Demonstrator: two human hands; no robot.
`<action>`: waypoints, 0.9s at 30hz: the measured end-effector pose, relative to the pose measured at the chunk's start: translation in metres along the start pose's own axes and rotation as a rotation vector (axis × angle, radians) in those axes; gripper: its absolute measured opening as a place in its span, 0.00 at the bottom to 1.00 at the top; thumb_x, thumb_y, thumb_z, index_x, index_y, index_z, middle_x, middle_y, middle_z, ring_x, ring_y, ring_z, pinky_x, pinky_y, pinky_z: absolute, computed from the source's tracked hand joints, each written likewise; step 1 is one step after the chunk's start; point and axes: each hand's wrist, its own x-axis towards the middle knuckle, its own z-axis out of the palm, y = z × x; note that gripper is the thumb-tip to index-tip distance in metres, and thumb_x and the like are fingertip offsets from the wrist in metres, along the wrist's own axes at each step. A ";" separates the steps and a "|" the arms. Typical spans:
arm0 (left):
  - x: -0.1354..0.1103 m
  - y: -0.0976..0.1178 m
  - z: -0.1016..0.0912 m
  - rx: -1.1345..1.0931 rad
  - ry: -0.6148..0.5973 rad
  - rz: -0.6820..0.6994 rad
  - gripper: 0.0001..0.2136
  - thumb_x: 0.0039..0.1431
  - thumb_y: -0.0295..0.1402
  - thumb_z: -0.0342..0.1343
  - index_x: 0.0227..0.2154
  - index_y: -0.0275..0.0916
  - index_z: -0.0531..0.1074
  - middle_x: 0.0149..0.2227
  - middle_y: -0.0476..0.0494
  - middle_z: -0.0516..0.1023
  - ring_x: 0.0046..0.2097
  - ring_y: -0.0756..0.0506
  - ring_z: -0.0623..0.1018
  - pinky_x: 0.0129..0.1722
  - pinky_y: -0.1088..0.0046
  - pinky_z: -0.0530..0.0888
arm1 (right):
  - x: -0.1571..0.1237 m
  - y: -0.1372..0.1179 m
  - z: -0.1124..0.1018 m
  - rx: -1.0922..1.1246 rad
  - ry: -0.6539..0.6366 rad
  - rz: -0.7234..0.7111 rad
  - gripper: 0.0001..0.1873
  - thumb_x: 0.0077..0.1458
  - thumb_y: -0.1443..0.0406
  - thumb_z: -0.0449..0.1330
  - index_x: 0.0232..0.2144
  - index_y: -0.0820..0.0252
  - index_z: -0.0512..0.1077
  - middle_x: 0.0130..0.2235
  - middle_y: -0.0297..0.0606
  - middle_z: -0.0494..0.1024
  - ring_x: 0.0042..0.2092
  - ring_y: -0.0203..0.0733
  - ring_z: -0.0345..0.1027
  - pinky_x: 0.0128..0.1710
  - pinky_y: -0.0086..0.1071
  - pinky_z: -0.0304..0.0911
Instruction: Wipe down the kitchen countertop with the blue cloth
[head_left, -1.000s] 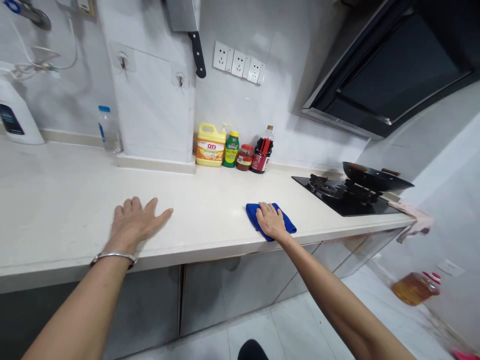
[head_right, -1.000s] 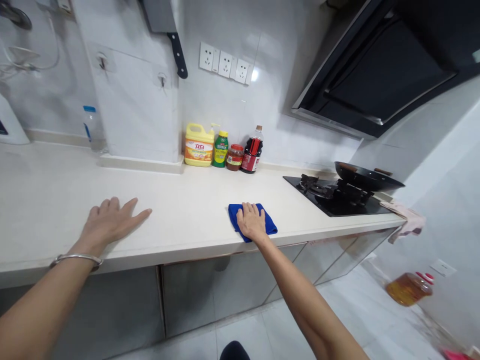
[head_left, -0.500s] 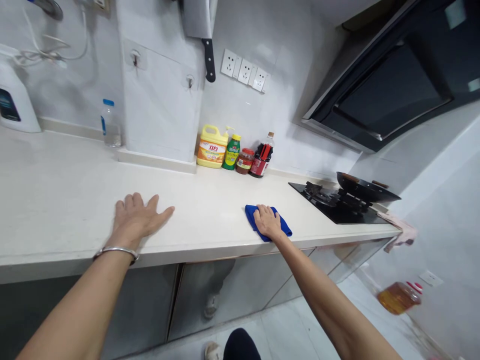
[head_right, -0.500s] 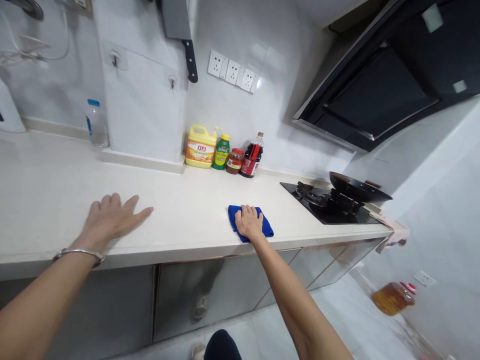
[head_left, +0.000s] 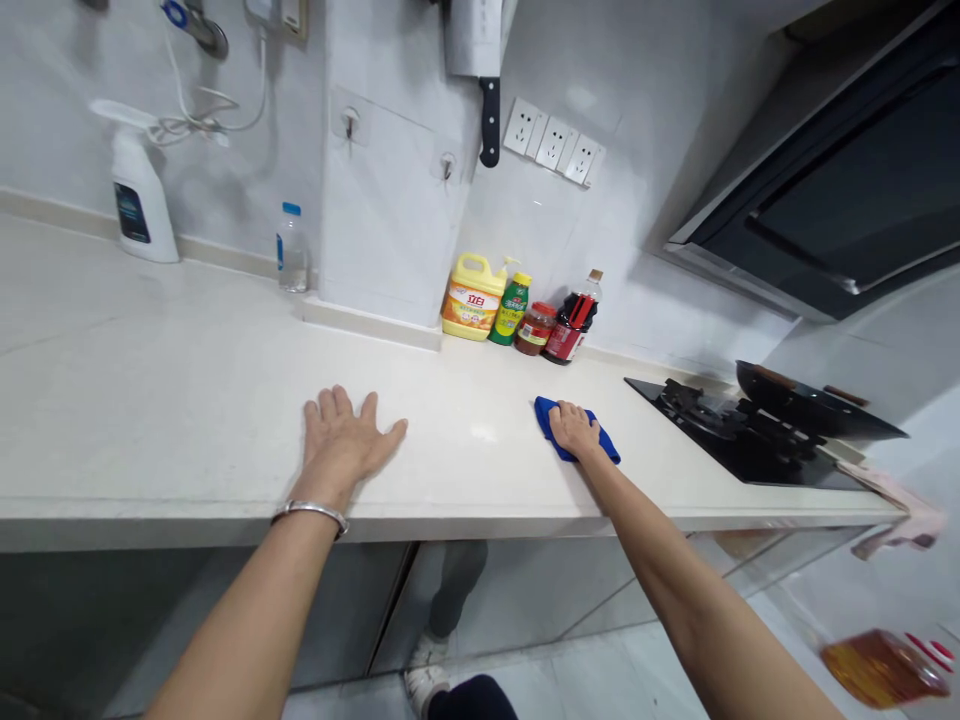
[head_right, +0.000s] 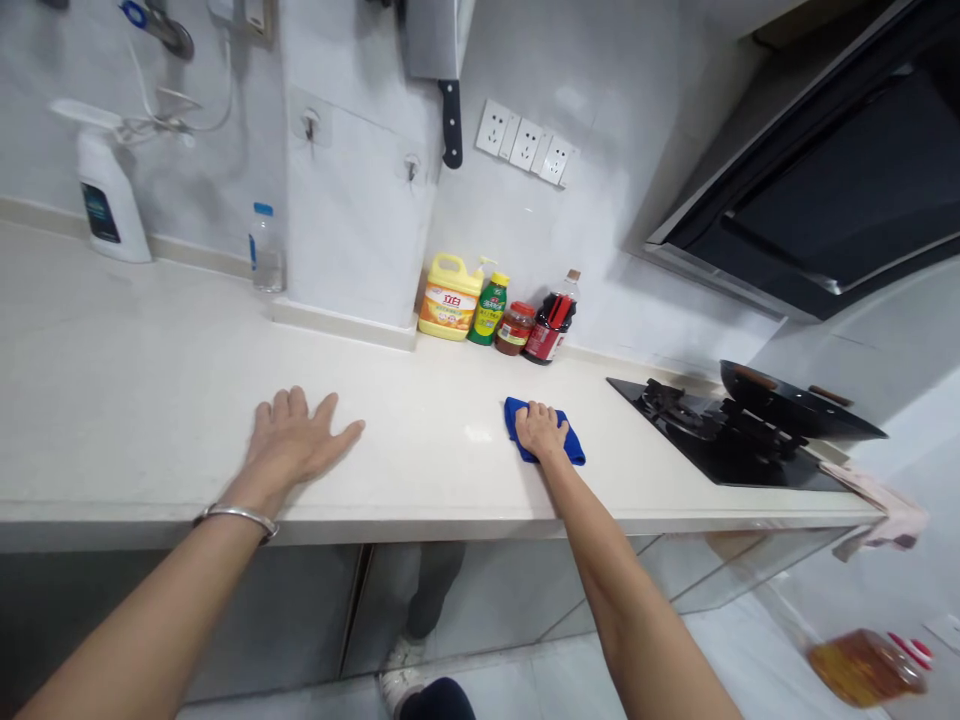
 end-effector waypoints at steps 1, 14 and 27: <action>0.000 0.000 0.000 0.003 -0.006 0.000 0.39 0.65 0.55 0.39 0.72 0.34 0.53 0.74 0.20 0.47 0.75 0.24 0.46 0.72 0.48 0.43 | 0.005 -0.001 0.001 0.001 0.004 0.002 0.28 0.70 0.59 0.36 0.63 0.56 0.64 0.68 0.46 0.65 0.70 0.54 0.53 0.68 0.61 0.47; 0.004 0.000 -0.007 0.080 -0.121 -0.030 0.41 0.65 0.59 0.32 0.73 0.38 0.45 0.75 0.21 0.39 0.76 0.27 0.41 0.72 0.48 0.43 | 0.041 -0.002 0.010 0.045 0.027 -0.016 0.26 0.70 0.59 0.39 0.59 0.60 0.68 0.66 0.50 0.67 0.69 0.56 0.54 0.67 0.62 0.47; 0.034 -0.017 -0.013 0.091 -0.002 0.093 0.48 0.56 0.68 0.36 0.69 0.38 0.60 0.63 0.20 0.66 0.67 0.22 0.63 0.65 0.45 0.60 | 0.021 0.004 0.001 0.126 -0.006 -0.152 0.33 0.70 0.56 0.38 0.72 0.61 0.54 0.74 0.46 0.54 0.73 0.61 0.44 0.70 0.64 0.38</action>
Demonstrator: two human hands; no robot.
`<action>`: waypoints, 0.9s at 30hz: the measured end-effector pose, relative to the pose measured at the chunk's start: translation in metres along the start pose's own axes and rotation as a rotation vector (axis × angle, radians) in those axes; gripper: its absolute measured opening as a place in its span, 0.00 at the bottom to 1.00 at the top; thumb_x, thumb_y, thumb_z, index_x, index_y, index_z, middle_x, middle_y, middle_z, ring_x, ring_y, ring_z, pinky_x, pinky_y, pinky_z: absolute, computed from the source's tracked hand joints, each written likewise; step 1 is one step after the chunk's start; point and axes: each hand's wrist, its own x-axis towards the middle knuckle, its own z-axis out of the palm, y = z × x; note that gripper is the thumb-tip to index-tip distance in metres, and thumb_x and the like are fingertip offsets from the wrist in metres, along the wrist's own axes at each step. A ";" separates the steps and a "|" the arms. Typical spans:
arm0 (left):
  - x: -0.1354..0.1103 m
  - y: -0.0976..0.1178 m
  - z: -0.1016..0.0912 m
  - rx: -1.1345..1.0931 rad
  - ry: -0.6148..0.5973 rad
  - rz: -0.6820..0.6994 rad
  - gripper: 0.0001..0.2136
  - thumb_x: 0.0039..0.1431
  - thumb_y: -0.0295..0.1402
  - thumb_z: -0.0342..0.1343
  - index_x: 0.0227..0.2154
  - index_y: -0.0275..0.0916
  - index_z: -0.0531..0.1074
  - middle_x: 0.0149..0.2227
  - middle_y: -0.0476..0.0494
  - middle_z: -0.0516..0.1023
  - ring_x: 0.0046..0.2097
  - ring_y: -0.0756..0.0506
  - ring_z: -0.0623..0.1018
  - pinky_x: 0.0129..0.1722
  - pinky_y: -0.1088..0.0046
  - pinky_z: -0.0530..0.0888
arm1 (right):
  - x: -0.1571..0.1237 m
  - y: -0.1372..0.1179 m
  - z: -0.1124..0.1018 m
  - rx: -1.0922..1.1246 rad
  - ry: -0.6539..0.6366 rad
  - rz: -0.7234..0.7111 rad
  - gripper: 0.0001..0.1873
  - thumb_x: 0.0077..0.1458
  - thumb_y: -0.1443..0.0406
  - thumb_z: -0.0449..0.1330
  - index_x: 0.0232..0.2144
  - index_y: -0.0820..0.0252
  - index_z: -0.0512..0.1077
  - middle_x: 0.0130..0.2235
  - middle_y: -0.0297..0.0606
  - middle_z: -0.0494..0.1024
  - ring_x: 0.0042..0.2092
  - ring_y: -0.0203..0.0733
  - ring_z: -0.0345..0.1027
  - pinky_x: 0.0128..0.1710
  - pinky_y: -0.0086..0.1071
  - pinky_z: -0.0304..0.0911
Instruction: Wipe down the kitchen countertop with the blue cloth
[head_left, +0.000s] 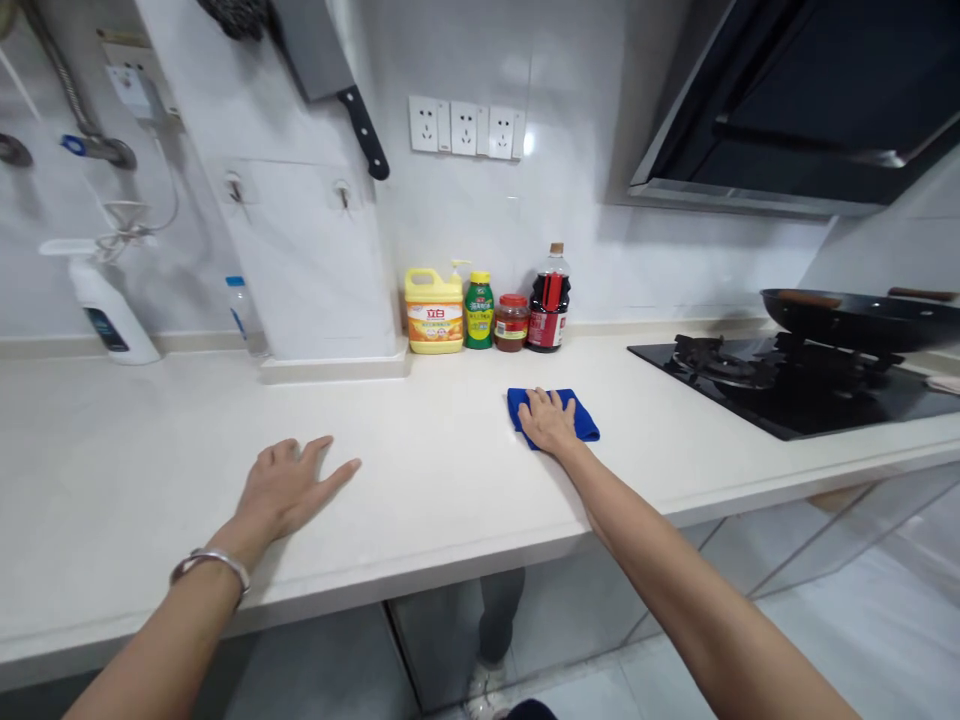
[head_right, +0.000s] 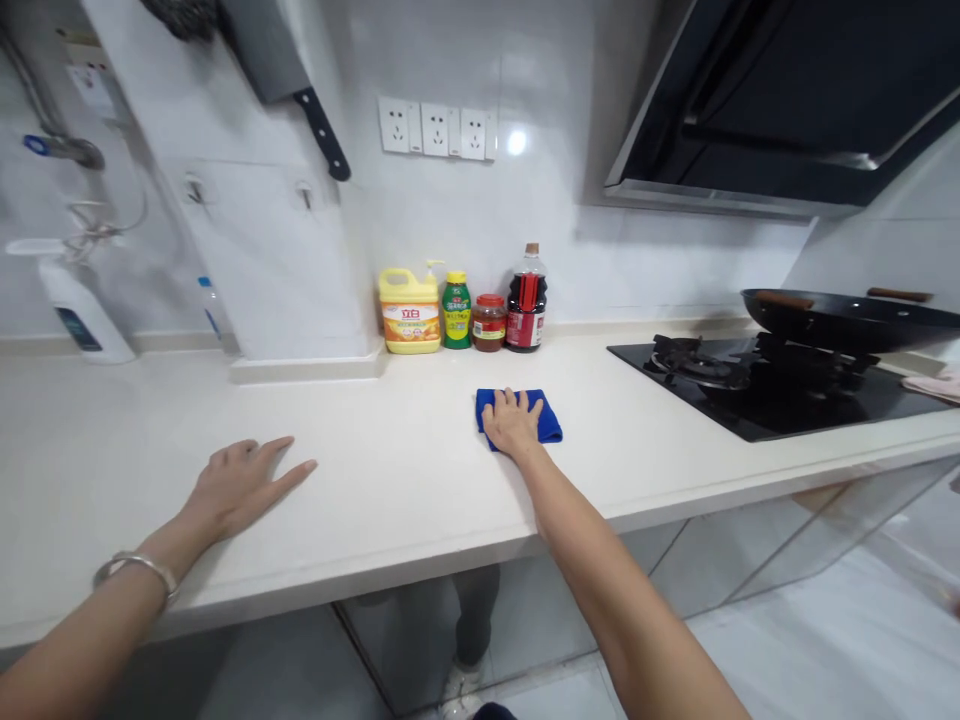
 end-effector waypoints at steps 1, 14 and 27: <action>0.003 -0.002 0.003 -0.006 0.009 0.022 0.47 0.57 0.67 0.35 0.70 0.37 0.59 0.66 0.20 0.63 0.70 0.24 0.59 0.67 0.46 0.58 | -0.004 -0.003 -0.002 -0.014 -0.027 -0.007 0.33 0.70 0.56 0.38 0.72 0.62 0.55 0.74 0.47 0.53 0.74 0.63 0.42 0.70 0.65 0.37; 0.000 0.009 0.009 0.027 -0.044 -0.009 0.44 0.62 0.64 0.34 0.72 0.38 0.51 0.74 0.24 0.47 0.75 0.30 0.48 0.72 0.49 0.50 | -0.052 -0.129 0.020 -0.011 -0.185 -0.325 0.40 0.67 0.51 0.40 0.74 0.64 0.48 0.76 0.50 0.44 0.75 0.70 0.35 0.70 0.70 0.32; -0.002 0.010 0.014 -0.004 -0.089 -0.020 0.44 0.63 0.63 0.37 0.73 0.37 0.50 0.75 0.24 0.44 0.76 0.29 0.44 0.72 0.47 0.47 | 0.075 -0.189 0.051 -0.052 -0.137 -0.190 0.36 0.68 0.53 0.40 0.71 0.65 0.52 0.74 0.53 0.52 0.72 0.71 0.41 0.67 0.74 0.38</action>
